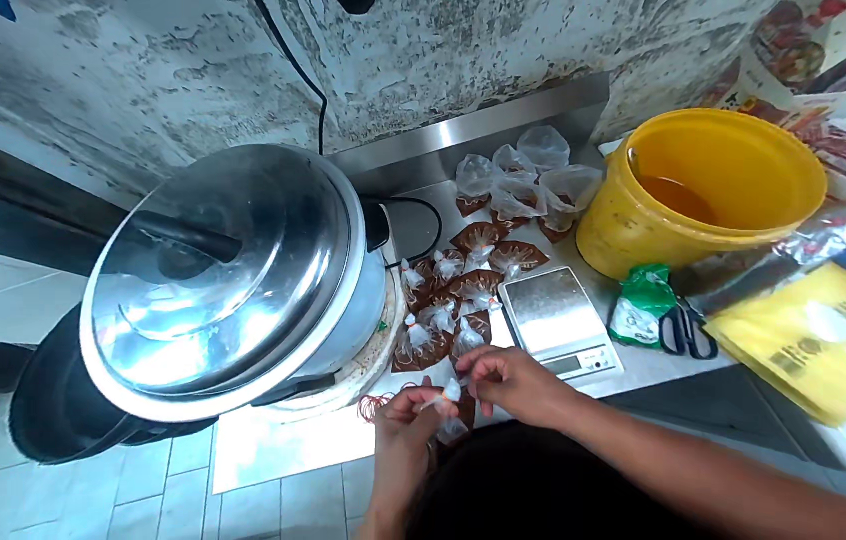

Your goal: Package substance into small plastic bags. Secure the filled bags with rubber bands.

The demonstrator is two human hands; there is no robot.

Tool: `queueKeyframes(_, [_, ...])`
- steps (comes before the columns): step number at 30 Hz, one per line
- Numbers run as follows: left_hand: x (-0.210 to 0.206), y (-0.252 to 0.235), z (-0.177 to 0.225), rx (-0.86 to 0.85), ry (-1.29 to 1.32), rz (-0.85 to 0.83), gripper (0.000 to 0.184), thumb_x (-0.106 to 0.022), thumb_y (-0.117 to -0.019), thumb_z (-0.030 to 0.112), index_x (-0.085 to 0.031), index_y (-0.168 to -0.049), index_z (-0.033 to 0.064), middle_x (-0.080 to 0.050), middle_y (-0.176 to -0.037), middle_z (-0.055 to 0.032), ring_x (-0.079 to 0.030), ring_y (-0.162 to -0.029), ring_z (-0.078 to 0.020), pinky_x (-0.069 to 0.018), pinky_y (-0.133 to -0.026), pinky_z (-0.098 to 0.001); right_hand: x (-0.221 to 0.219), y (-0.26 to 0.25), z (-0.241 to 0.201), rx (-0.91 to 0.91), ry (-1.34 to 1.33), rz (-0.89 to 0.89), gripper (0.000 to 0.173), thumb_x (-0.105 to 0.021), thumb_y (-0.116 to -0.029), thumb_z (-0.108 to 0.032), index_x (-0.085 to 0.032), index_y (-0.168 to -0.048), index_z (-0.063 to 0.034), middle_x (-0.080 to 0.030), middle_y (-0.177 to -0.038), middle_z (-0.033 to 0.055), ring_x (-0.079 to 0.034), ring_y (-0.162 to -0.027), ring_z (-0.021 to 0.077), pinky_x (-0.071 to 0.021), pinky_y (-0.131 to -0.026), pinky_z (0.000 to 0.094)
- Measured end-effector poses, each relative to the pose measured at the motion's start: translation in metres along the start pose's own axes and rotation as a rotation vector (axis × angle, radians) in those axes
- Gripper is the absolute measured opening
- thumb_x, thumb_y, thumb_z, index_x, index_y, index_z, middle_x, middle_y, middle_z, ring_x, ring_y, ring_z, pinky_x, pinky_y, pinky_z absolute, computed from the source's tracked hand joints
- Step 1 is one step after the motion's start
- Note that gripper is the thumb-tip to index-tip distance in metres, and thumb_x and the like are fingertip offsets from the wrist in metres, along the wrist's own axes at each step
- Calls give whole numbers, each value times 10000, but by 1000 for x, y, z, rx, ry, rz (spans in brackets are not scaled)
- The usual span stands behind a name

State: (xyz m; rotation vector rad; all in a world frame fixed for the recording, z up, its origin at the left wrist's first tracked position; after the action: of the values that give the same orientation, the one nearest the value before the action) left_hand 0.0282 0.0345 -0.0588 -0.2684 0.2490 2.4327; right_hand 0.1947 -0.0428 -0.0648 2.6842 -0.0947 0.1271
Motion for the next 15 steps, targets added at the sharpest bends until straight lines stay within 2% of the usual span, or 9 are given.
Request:
queueKeyframes(1, [-2, 1, 2, -84, -159, -57, 88, -708, -901, 64, -758, -956, 16, -760, -877, -91, -727, -796, -138, -594, -877, -331, 2, -2, -1, -48, -61, 13, 139, -600, -975, -137, -710, -1008, -59, -669, -1222, 34, -637, -708, 79, -557, -622, 253])
queueKeyframes(2, [-6, 2, 6, -185, -360, -119, 95, -712, -920, 121, -777, -959, 64, -771, -930, -46, -734, -901, -133, -484, -1105, -425, 1, -2, -2, -122, -156, 18, 155, -590, -983, -119, -710, -1059, -56, -691, -1100, 21, -585, -632, 68, -495, -552, 231])
queueKeyframes(3, [-9, 3, 8, -302, -569, -157, 102, -704, -938, 174, -787, -955, 116, -773, -961, 5, -729, -970, -115, -374, -1200, -532, -1, -1, -3, -195, -244, 13, 187, -582, -990, -110, -706, -1116, -48, -675, -932, 16, -537, -569, 64, -449, -506, 219])
queueKeyframes(5, [-13, 4, 8, -489, -881, -134, 135, -678, -956, 237, -791, -932, 167, -766, -954, 58, -719, -995, -90, -304, -1197, -661, -9, 0, -4, -289, -308, -12, 211, -584, -996, -130, -696, -1159, -55, -645, -811, 21, -519, -536, 69, -435, -488, 220])
queueKeyframes(9, [-4, 3, 11, -422, -877, 81, 159, -654, -949, 242, -782, -931, 150, -750, -916, 53, -713, -926, -72, -323, -1198, -618, -22, 9, -21, -164, -108, -21, 169, -603, -991, -186, -720, -1069, -92, -625, -1394, 6, -675, -730, 72, -547, -563, 256])
queueKeyframes(11, [4, 0, 10, -182, -614, 202, 127, -670, -934, 171, -770, -941, 93, -747, -854, 10, -712, -808, -96, -489, -1079, -446, -26, 14, -24, -85, -29, -16, 152, -627, -983, -187, -733, -1046, -97, -533, -1508, 37, -700, -836, 97, -592, -634, 284])
queueKeyframes(12, [7, -2, 7, -66, -439, 256, 122, -671, -933, 123, -756, -942, 36, -739, -803, -49, -701, -706, -133, -596, -832, -353, -26, 15, -21, -64, -28, -3, 148, -652, -966, -178, -725, -1069, -102, -514, -1524, 40, -706, -854, 104, -605, -651, 288])
queueKeyframes(13, [9, -3, 3, 20, -247, 284, 123, -653, -936, 70, -727, -950, -27, -721, -777, -117, -688, -639, -176, -615, -635, -339, -25, 14, -17, -52, -38, 7, 167, -683, -944, -172, -713, -1095, -106, -505, -1532, 36, -712, -860, 105, -613, -659, 290])
queueKeyframes(15, [7, -3, -5, 123, 38, 269, 121, -629, -932, 33, -695, -955, -66, -710, -801, -170, -691, -662, -205, -602, -582, -352, -18, 10, -10, -32, -12, -7, 198, -707, -924, -166, -714, -1108, -93, -497, -1539, 30, -712, -917, 97, -619, -728, 287])
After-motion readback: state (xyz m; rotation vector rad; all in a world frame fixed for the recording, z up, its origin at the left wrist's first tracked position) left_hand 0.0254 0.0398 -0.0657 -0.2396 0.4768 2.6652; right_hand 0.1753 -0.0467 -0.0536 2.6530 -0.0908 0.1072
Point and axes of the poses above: each hand's wrist, its own y-axis away from the middle knuckle, its own x-axis out of the back of the hand, z = x × y, the point moved 7 cm from there along -y, towards the middle knuckle
